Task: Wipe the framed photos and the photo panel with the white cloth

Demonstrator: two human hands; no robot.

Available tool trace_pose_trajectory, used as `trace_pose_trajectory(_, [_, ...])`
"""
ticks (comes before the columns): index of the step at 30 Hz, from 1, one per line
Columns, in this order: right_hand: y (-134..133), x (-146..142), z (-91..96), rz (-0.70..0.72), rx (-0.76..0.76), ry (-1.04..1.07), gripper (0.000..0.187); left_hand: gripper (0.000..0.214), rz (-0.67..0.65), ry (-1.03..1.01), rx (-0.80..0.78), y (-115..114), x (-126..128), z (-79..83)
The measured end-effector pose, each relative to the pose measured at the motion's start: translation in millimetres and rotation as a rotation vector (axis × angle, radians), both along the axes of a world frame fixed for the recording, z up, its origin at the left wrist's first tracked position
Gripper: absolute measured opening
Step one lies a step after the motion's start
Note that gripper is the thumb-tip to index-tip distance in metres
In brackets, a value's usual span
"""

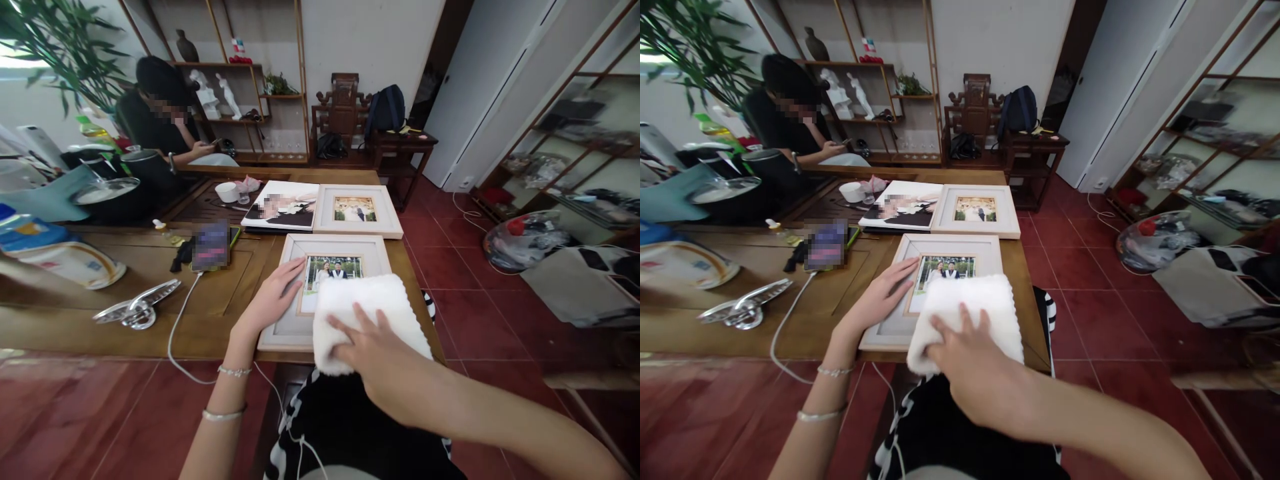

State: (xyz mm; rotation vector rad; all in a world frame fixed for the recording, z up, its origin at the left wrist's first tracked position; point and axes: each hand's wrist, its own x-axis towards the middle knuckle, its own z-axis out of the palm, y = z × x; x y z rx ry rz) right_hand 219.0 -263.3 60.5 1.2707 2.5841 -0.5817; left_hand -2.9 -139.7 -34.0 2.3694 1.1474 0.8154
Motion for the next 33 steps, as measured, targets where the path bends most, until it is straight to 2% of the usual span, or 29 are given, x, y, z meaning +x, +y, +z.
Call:
trace_pose_trajectory(3, [-13.4,-2.7,4.0,0.051,-0.039,-0.001,0.065,0.044,0.006,-0.006,-0.004,-0.9,0.5,1.6])
trace_pose_trajectory(6, [-3.1,-4.5,-11.4,-0.005,0.047,0.024,0.065,0.043,0.000,-0.011,-0.002,-0.2,0.2,1.0])
trace_pose_trajectory(9, [26.6,-2.3,-32.0,-0.083,0.230,0.044,0.066,0.043,-0.008,-0.016,0.007,1.1,-0.5,-0.7])
trace_pose_trajectory(12, [65.0,0.7,-44.3,-0.162,0.371,0.002,0.067,0.043,-0.013,-0.016,0.006,1.6,-0.9,-1.5])
trace_pose_trajectory(16, [108.7,0.8,-48.6,-0.232,0.512,-0.044,0.066,0.044,-0.009,-0.008,0.009,1.2,-0.9,-1.1])
trace_pose_trajectory(20, [123.3,-1.9,-47.8,-0.218,0.536,-0.053,0.062,0.044,-0.013,-0.002,0.013,0.9,-0.7,-1.0])
trace_pose_trajectory(23, [106.1,-4.7,-42.6,-0.175,0.440,-0.062,0.060,0.044,-0.014,0.012,0.025,0.9,-0.8,-2.0])
trace_pose_trajectory(29, [27.4,-9.9,-17.5,0.006,0.236,-0.027,0.051,0.043,-0.002,0.013,0.033,0.2,-0.2,-2.4])
trace_pose_trajectory(33, [-3.9,-14.1,-6.9,0.027,0.136,-0.033,0.054,0.043,-0.013,0.005,0.033,-0.8,0.8,0.2])
